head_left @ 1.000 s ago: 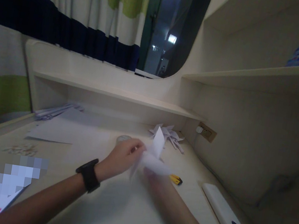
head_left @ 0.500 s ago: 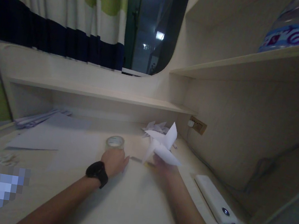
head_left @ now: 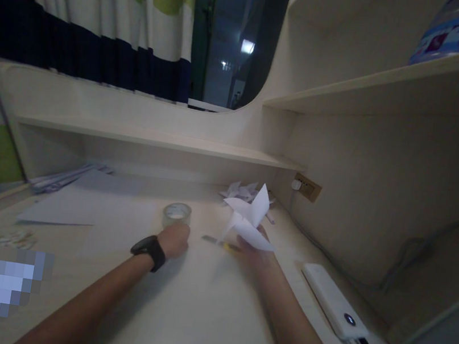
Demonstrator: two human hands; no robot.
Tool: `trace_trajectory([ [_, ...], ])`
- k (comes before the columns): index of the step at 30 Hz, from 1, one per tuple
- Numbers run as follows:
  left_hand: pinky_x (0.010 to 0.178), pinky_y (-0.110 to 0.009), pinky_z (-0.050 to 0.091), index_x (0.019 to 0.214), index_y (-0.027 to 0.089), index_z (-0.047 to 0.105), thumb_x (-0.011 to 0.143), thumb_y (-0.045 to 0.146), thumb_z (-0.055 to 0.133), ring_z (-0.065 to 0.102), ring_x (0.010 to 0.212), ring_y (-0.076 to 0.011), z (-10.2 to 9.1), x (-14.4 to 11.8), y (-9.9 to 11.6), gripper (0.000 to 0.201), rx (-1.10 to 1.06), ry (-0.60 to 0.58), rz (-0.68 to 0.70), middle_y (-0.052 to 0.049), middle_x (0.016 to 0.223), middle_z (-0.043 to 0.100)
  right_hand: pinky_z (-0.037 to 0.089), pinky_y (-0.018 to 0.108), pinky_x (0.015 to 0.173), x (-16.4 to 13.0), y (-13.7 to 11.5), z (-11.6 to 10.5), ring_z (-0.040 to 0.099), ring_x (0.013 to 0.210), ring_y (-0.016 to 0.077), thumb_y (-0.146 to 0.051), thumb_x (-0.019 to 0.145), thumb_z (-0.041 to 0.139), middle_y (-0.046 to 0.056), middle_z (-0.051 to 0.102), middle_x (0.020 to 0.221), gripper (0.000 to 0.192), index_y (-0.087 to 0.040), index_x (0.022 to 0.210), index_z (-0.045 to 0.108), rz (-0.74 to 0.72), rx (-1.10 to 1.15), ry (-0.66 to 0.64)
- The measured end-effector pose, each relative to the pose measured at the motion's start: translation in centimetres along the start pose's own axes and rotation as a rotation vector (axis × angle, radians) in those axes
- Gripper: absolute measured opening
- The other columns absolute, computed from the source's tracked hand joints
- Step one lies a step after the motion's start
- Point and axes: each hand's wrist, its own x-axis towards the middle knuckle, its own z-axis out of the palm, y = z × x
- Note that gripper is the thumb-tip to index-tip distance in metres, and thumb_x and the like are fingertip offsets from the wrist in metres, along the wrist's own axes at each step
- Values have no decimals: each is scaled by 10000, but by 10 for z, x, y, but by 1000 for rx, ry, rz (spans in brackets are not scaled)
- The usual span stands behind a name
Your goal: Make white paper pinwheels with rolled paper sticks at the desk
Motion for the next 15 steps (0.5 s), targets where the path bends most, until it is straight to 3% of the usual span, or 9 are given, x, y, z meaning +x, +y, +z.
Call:
trace_trajectory([
  [3, 778, -334, 451, 854, 103, 592, 791, 33, 470, 599, 905, -236, -11, -22, -11, 154, -131, -7, 37, -145, 938, 629, 329, 216, 356, -3, 1, 5, 434, 411, 109, -366, 577, 694, -28, 544, 525, 245, -214, 745, 601, 33, -4, -2],
  [6, 703, -277, 476, 992, 162, 518, 878, 185, 406, 619, 830, -175, -29, -54, -16, 161, -358, -45, 79, -69, 938, 621, 348, 214, 357, -6, 4, 15, 466, 401, 109, -301, 543, 701, -13, 595, 541, 228, -190, 732, 640, 80, -14, -3],
  [8, 693, -281, 478, 991, 176, 504, 875, 294, 464, 611, 850, -178, -42, -76, -15, 171, -916, -147, 125, -69, 989, 588, 401, 222, 395, -9, 7, 23, 524, 434, 123, -246, 510, 720, 10, 649, 595, 245, -168, 736, 667, 113, -28, -14],
  [10, 655, -253, 445, 946, 174, 506, 855, 344, 532, 573, 739, -137, -50, -93, -13, 195, -1218, -200, 173, -37, 871, 570, 463, 248, 473, -15, 10, 31, 595, 513, 155, -208, 494, 742, 45, 699, 686, 289, -146, 773, 698, 144, -46, -41],
  [12, 559, -216, 380, 1012, 175, 502, 846, 370, 571, 479, 601, -87, -51, -103, -11, 265, -1337, -135, 186, -7, 796, 539, 491, 270, 537, -22, 13, 40, 636, 584, 185, -188, 488, 759, 74, 722, 748, 314, -127, 794, 721, 165, -87, -70],
  [15, 457, -203, 279, 1198, 186, 461, 885, 433, 505, 358, 494, -60, -42, -106, -12, 401, -1304, 12, 111, -2, 778, 538, 482, 269, 529, -34, 15, 52, 648, 594, 203, -164, 467, 767, 77, 729, 743, 286, -128, 749, 736, 183, -179, -91],
])
